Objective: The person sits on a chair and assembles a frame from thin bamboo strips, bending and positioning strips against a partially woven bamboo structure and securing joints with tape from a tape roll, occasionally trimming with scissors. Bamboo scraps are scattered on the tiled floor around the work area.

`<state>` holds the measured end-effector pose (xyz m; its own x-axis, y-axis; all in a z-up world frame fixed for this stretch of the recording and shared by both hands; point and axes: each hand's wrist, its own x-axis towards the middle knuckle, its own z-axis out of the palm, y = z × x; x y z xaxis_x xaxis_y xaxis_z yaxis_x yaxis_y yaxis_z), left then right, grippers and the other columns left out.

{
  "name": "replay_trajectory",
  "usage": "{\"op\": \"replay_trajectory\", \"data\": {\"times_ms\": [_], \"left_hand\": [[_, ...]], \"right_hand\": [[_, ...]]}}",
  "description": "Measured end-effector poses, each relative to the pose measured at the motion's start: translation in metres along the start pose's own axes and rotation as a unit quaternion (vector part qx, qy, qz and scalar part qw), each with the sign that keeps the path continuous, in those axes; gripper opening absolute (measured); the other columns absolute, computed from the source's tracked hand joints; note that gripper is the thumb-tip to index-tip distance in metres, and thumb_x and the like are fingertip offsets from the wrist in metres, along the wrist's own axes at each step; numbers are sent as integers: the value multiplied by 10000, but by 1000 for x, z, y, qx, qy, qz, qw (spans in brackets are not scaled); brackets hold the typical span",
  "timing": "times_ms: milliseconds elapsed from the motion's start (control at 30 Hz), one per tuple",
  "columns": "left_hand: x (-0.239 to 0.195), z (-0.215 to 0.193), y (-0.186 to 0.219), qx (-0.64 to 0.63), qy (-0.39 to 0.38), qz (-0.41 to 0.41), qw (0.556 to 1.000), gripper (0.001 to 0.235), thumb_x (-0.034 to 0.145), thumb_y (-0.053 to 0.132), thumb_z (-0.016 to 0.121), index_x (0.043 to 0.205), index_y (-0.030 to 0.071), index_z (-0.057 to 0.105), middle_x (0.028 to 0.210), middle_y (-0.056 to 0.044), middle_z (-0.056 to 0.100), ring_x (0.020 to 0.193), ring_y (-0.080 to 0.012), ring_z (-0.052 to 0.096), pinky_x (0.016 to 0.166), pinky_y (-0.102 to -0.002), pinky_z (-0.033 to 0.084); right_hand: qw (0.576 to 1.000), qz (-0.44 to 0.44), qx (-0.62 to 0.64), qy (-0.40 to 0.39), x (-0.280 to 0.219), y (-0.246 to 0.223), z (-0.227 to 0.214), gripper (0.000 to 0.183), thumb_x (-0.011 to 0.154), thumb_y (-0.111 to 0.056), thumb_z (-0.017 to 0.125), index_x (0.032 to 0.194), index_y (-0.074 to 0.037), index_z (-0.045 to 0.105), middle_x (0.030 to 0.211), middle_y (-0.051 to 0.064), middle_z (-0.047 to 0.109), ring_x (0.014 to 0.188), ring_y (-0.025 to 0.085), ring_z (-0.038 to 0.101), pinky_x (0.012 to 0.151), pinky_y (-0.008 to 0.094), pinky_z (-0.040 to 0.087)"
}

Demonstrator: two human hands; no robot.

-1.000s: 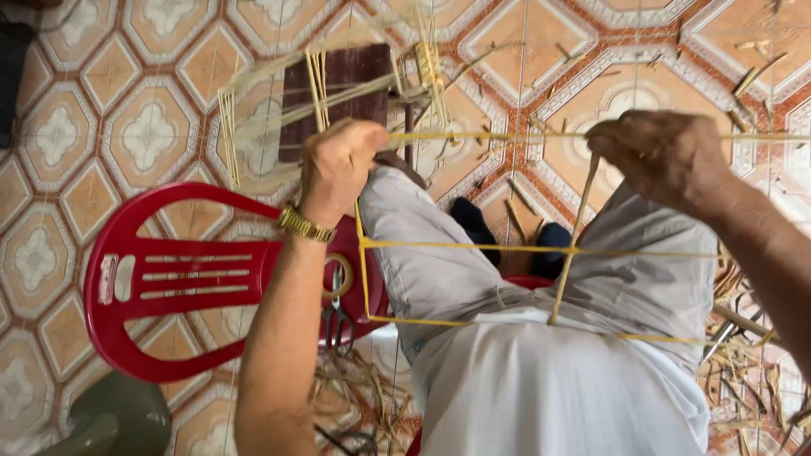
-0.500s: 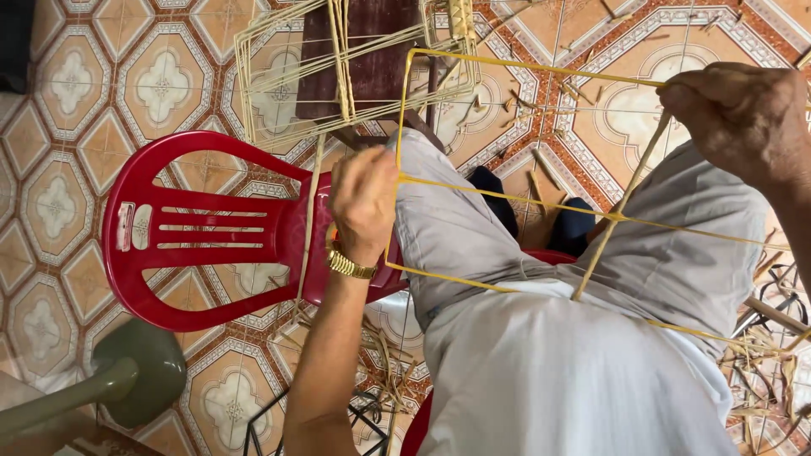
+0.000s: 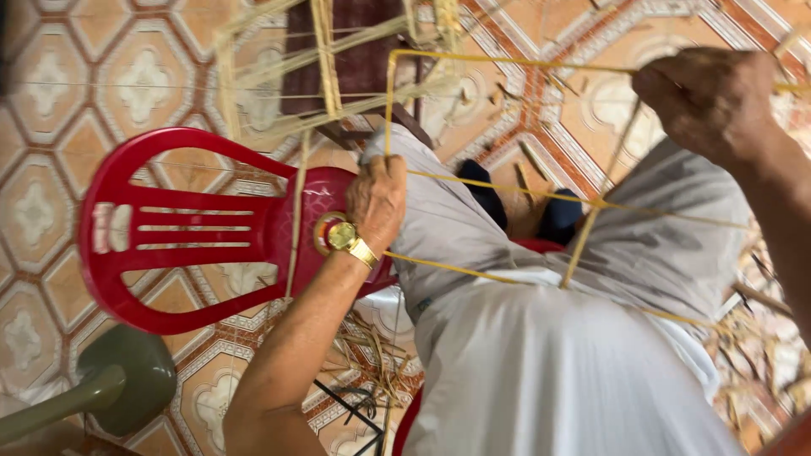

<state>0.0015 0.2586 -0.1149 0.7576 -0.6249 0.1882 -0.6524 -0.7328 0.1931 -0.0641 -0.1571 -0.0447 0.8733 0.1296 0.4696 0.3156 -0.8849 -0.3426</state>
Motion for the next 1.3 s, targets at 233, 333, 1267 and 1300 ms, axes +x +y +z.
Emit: {"op": "replay_trajectory", "data": {"times_ms": [233,333,1267,1300], "left_hand": [[2,26,3,-11,128,-20,991,257,936,-11,560,1191,7,586,1086,-206,609,918,-418,660,725,-480,555],[-1,39,-8,-57,146,-68,985,266,936,-58,565,1189,15,598,1141,-212,634,920,-410,683,725,-461,579],[23,71,145,-232,12,142,962,165,857,174,808,967,99,711,883,-44,686,799,-258,681,672,-421,485],[25,72,145,-233,11,143,962,165,857,174,808,967,99,711,883,-44,686,799,-258,681,672,-421,485]], "right_hand": [[992,-57,-106,27,-12,3,17,285,1047,-225,643,1142,15,764,1031,154,742,858,248,733,700,348,587],[972,-119,-199,32,-52,-2,22,353,993,-358,613,1162,-66,718,1210,123,736,1021,239,760,837,367,631],[990,122,22,-65,-72,50,119,157,1071,-280,715,1139,-173,808,1012,28,765,767,231,703,671,379,550],[990,123,21,-65,-64,37,103,157,1071,-280,715,1139,-173,808,1012,28,765,767,231,703,671,379,550]]}}
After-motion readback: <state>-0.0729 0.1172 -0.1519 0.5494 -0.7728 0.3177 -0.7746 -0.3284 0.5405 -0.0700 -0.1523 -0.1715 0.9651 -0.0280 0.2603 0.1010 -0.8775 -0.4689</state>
